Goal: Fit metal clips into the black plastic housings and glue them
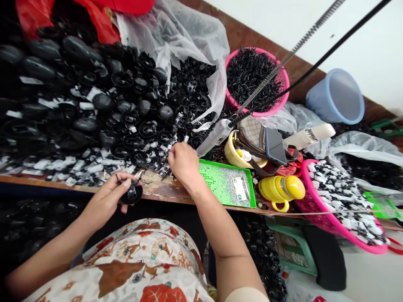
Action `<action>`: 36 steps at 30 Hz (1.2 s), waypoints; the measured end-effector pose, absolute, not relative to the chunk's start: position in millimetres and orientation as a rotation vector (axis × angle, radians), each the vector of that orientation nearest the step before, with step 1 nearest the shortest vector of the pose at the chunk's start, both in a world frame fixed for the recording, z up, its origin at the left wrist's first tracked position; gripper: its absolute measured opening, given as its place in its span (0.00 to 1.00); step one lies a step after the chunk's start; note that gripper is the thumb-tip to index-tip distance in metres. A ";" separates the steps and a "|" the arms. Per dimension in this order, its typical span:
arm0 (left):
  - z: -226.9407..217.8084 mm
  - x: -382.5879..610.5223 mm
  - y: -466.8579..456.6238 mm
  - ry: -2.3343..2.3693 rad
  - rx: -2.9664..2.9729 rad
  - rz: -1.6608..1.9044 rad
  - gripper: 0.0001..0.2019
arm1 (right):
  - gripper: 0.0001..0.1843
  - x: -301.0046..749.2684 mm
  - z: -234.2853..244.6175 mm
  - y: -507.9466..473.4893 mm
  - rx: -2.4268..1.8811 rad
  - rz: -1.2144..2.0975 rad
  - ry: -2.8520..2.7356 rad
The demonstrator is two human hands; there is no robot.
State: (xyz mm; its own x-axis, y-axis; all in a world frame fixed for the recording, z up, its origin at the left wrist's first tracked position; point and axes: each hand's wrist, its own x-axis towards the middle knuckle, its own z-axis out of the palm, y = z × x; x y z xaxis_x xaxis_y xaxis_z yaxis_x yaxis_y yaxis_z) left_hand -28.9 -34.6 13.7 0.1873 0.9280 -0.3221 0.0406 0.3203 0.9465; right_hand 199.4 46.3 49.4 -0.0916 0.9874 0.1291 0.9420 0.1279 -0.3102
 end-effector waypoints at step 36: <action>17.1 -11.8 -32.2 1.071 0.731 0.959 0.15 | 0.10 168.3 12.4 -49.6 -1.424 0.977 -1.505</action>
